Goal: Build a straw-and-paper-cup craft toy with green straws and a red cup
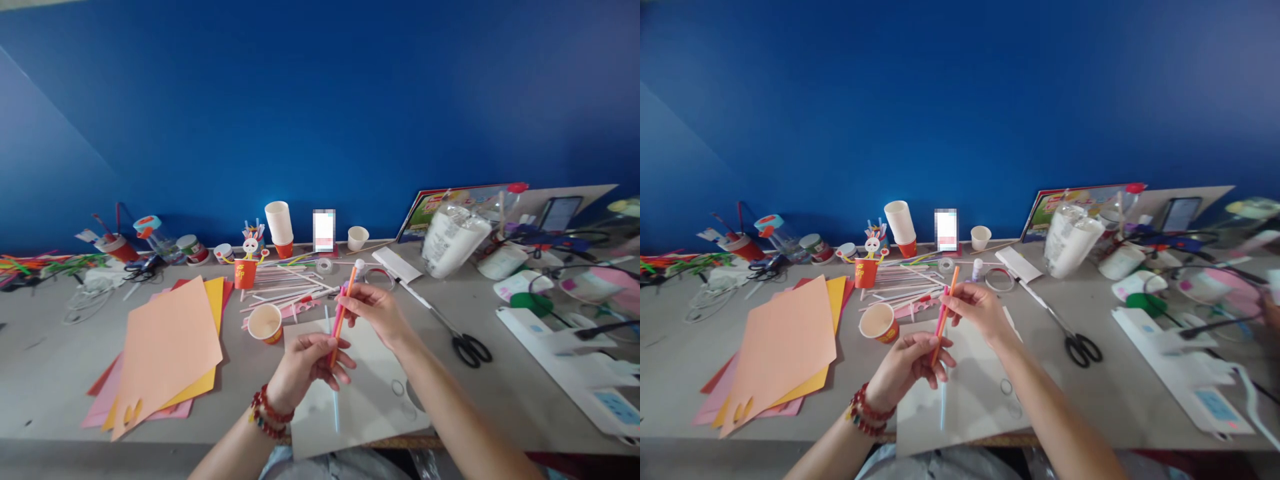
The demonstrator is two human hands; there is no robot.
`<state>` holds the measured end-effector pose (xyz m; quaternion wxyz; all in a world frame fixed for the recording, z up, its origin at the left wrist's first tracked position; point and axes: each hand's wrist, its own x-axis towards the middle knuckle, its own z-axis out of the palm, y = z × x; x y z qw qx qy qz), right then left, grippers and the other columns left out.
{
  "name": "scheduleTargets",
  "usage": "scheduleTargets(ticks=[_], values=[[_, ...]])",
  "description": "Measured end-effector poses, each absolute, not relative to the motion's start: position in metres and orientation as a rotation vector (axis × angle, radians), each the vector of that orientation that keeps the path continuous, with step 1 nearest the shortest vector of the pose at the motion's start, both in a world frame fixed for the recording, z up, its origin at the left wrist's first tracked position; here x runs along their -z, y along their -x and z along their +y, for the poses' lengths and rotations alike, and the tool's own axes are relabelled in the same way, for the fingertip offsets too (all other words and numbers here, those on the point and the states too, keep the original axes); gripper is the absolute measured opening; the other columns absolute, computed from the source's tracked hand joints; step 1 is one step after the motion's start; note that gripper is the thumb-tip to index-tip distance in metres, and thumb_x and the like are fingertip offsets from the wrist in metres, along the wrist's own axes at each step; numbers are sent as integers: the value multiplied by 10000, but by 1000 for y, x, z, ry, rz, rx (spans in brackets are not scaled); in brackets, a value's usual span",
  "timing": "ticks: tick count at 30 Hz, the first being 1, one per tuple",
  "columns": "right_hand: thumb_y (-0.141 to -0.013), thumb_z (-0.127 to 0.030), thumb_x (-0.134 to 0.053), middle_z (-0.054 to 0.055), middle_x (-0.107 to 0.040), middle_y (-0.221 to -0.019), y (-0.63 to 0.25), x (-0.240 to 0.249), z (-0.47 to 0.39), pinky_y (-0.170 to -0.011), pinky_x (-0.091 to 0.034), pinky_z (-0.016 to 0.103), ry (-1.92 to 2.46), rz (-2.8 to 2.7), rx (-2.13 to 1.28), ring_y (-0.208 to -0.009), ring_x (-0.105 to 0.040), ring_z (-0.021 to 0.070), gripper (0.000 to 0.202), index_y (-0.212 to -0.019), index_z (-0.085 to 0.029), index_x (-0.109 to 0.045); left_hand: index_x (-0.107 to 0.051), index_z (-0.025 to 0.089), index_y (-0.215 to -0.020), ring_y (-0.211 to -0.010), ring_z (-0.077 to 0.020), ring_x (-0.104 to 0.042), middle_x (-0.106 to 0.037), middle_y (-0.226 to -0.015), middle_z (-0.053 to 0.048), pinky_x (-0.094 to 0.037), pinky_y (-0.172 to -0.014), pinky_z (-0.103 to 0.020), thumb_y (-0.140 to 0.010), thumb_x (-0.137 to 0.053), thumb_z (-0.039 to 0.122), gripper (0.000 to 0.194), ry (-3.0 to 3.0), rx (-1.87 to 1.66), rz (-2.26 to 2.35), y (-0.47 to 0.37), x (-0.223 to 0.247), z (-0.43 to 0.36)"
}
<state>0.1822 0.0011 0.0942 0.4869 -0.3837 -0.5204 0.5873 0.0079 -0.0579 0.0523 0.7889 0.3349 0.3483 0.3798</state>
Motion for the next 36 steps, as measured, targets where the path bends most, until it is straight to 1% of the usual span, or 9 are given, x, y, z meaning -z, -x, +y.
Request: scheduleTargets(ticks=[6, 11, 15, 20, 27, 32, 36], values=[[-744, -396, -809, 8, -680, -659, -184, -94, 3, -520, -525, 233, 922, -1275, -1434, -542, -589, 111, 245, -762, -170, -716, -727, 49, -976, -671, -199, -727, -761, -864, -182, -562, -552, -241, -828, -706, 428, 407, -718, -860, 745, -9, -54, -59], [-760, -384, -801, -5, -669, -653, -186, -93, 4, -552, -535, 235, 924, -1303, -1420, -557, -601, 112, 224, -795, -176, -725, -725, 46, -963, -597, -158, -699, -755, -814, -155, -559, -554, -236, -851, -690, 410, 382, -734, -874, 737, -10, -54, -59], [-761, -385, -801, 7, -681, -680, -186, -92, 3, -564, -538, 240, 941, -1304, -1408, -581, -614, 120, 229, -794, -172, -723, -718, 49, -984, -606, -162, -704, -756, -827, -155, -559, -559, -239, -857, -682, 423, 396, -748, -878, 746, -11, -55, -58], [-744, -388, -813, 1, -677, -665, -186, -93, 3, -570, -539, 248, 937, -1297, -1409, -579, -610, 121, 234, -775, -175, -721, -714, 55, -931, -595, -158, -694, -751, -803, -147, -550, -553, -241, -840, -694, 444, 401, -747, -867, 755, -12, -54, -58], [-755, -361, -807, 0, -671, -673, -185, -92, 5, -582, -524, 252, 914, -1301, -1441, -591, -602, 117, 211, -738, -175, -709, -707, 68, -906, -613, -162, -707, -757, -809, -143, -554, -557, -237, -844, -689, 452, 389, -774, -894, 774, -14, -49, -60], [-775, -352, -786, -7, -658, -665, -185, -91, 8, -600, -512, 263, 912, -1326, -1494, -591, -594, 117, 196, -774, -175, -702, -703, 73, -878, -598, -160, -706, -758, -783, -136, -560, -580, -247, -835, -699, 460, 389, -826, -914, 804, -12, -44, -59], [-737, -302, -795, -16, -638, -668, -185, -93, 12, -566, -481, 253, 905, -1301, -1561, -572, -564, 110, 175, -779, -173, -684, -699, 77, -868, -592, -160, -707, -759, -786, -135, -562, -587, -254, -832, -701, 463, 388, -823, -912, 812, -11, -42, -60]])
